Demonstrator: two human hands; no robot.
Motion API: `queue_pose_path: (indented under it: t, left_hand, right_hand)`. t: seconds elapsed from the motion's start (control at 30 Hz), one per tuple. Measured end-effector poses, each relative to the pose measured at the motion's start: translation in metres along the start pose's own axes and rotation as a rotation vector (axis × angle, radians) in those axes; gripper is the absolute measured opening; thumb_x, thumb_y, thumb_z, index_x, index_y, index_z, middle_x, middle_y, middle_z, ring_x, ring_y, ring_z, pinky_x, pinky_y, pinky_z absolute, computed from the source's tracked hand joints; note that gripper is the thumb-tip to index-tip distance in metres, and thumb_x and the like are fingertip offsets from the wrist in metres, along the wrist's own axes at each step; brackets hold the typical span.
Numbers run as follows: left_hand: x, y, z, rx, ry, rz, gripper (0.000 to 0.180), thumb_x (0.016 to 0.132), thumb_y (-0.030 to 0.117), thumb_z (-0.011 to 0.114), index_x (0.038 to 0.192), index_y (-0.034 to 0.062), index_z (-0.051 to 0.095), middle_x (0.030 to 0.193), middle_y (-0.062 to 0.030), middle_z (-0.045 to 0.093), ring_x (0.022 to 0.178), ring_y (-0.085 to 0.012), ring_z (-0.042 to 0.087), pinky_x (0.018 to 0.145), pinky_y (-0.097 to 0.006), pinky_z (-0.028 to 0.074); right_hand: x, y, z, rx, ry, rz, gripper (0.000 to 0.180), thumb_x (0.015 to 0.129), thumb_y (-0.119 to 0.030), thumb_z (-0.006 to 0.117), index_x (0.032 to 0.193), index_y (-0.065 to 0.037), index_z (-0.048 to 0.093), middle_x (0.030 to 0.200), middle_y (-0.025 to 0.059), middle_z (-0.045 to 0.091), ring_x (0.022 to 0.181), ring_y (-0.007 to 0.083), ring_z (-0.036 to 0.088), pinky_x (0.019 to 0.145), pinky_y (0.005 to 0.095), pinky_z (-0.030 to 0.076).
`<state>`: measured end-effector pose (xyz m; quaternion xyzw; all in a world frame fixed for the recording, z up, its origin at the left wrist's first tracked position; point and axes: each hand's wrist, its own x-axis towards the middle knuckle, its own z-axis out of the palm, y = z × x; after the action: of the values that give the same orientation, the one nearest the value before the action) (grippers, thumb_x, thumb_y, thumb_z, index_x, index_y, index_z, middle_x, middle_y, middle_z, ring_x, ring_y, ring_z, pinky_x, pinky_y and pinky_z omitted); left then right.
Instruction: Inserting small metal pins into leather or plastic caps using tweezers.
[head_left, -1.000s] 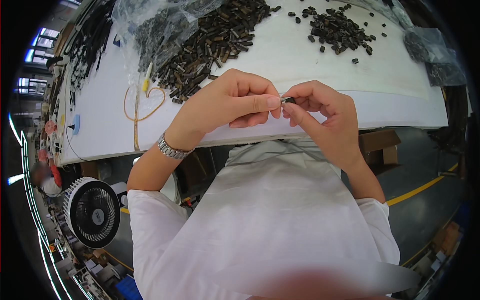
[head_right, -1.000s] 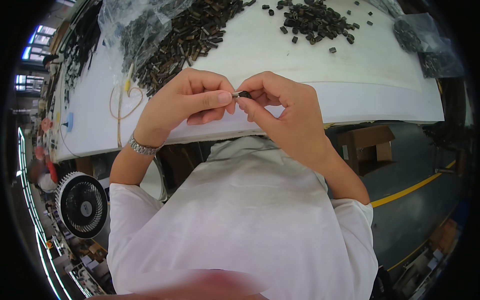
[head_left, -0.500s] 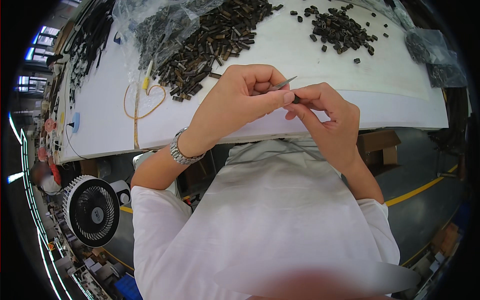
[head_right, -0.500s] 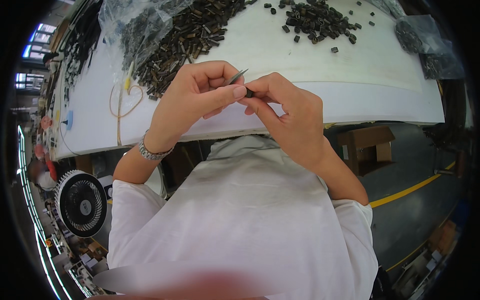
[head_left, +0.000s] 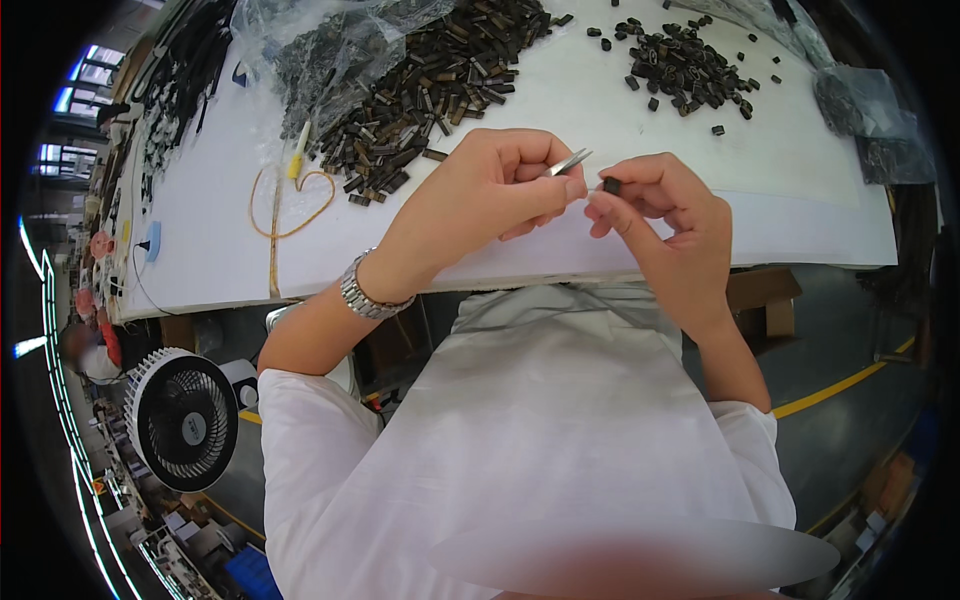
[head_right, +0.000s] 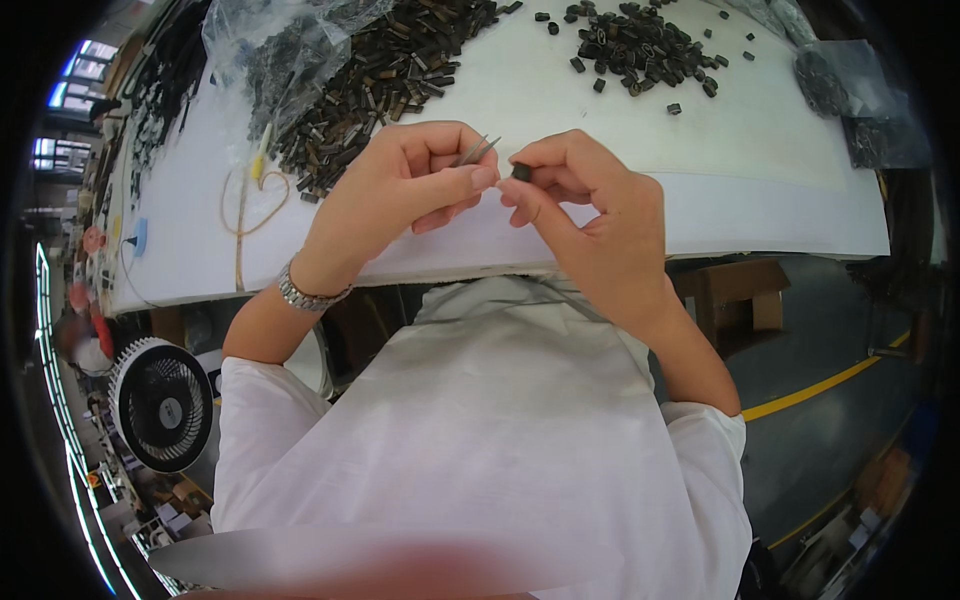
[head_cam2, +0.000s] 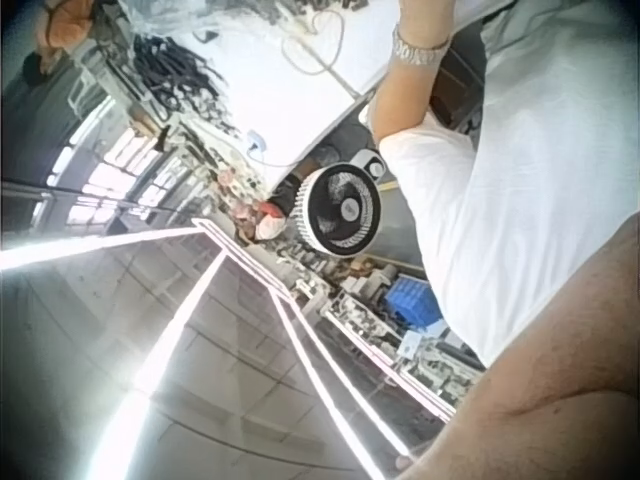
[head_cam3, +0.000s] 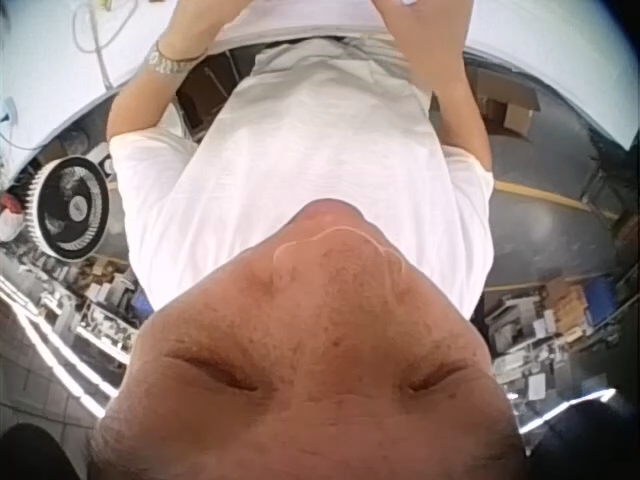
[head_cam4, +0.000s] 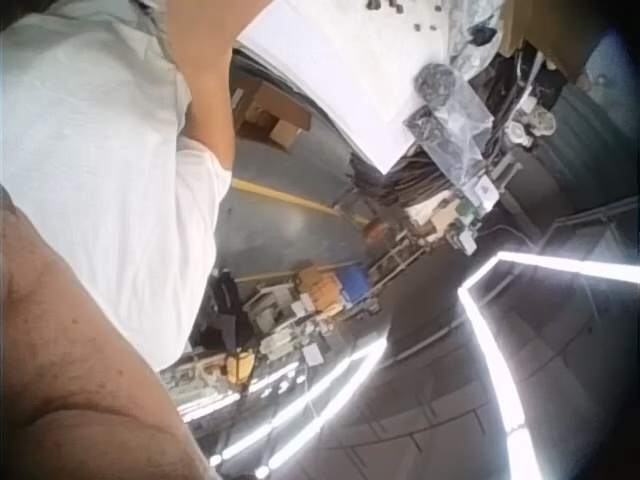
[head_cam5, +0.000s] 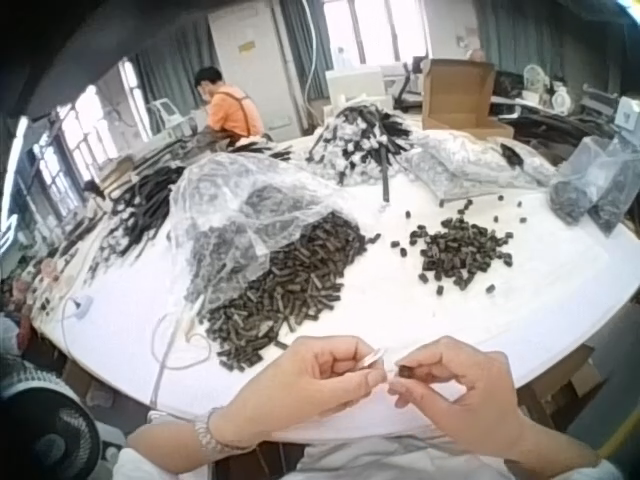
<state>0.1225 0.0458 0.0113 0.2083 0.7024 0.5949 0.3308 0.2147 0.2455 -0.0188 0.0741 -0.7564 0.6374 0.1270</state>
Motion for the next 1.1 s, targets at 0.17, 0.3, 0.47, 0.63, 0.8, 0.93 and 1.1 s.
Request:
queue_pose_path:
  t: [0.17,0.3,0.47,0.63,0.8,0.93,1.1]
  left_hand:
    - [0.037,-0.011,-0.062,0.391,0.314,0.311,0.017,0.102,0.021,0.072,0.1,0.0039,0.072,0.068,0.0069,0.056,0.056,-0.0004,0.04,0.051,-0.021,0.029]
    - [0.053,-0.011,-0.09,0.757,0.448,0.47,0.02,0.1,0.022,0.074,0.109,0.0038,0.075,0.066,0.0033,0.057,0.059,-0.0035,0.046,0.055,-0.024,0.036]
    - [0.067,-0.021,-0.085,1.169,0.285,0.71,0.024,0.094,0.013,0.076,0.117,0.0059,0.076,0.104,-0.0064,0.072,0.083,-0.023,0.07,0.078,-0.035,0.057]
    - [0.066,-0.026,-0.075,1.447,0.319,0.462,0.018,0.09,0.012,0.077,0.107,0.0067,0.072,0.107,-0.0045,0.07,0.088,-0.0309,0.07,0.077,-0.04,0.057]
    - [0.063,-0.024,-0.081,1.159,0.4,0.533,0.016,0.092,0.011,0.077,0.106,0.0048,0.075,0.096,-0.0068,0.073,0.075,-0.0252,0.068,0.07,-0.037,0.055]
    - [0.055,-0.006,-0.072,0.742,0.375,0.289,0.013,0.095,0.006,0.076,0.107,0.0007,0.076,0.086,0.0002,0.074,0.071,-0.0058,0.056,0.063,-0.024,0.045]
    - [0.053,-0.006,-0.06,0.684,0.333,0.394,0.013,0.096,0.007,0.076,0.107,-0.0001,0.075,0.085,0.0019,0.071,0.075,-0.0036,0.056,0.067,-0.022,0.045]
  right_hand:
    - [0.054,0.005,-0.07,-0.614,0.264,-0.014,0.019,0.102,-0.018,0.073,0.113,-0.002,0.071,0.074,0.005,0.069,0.059,0.0125,0.061,0.061,0.0293,0.05]
    - [0.081,0.013,-0.093,-1.129,0.198,-0.142,0.031,0.101,-0.025,0.072,0.127,-0.008,0.071,0.069,0.0087,0.064,0.062,0.025,0.06,0.063,0.0378,0.049]
    - [0.098,0.022,-0.046,-0.92,-0.167,-0.394,0.024,0.098,-0.018,0.072,0.12,-0.01,0.074,0.076,0.0116,0.068,0.074,0.0321,0.068,0.073,0.0433,0.055]
    - [0.127,0.054,-0.011,-0.791,-0.262,-0.427,0.019,0.096,-0.014,0.074,0.113,-0.006,0.075,0.086,0.0116,0.075,0.074,0.0259,0.069,0.072,0.0388,0.056]
    - [0.127,0.079,-0.003,-0.577,-0.231,-0.391,0.018,0.097,-0.014,0.072,0.112,-0.002,0.073,0.092,0.0109,0.076,0.074,0.0204,0.071,0.069,0.0351,0.056]
    - [0.129,0.065,-0.008,-0.208,-0.265,-0.005,0.021,0.105,-0.019,0.066,0.114,-0.001,0.071,0.093,0.0053,0.075,0.072,0.0098,0.068,0.066,0.0269,0.055]
    - [0.133,0.062,-0.01,0.378,-0.443,0.377,0.024,0.107,-0.024,0.067,0.114,-0.002,0.069,0.097,0.0056,0.075,0.077,0.0079,0.07,0.072,0.024,0.059]
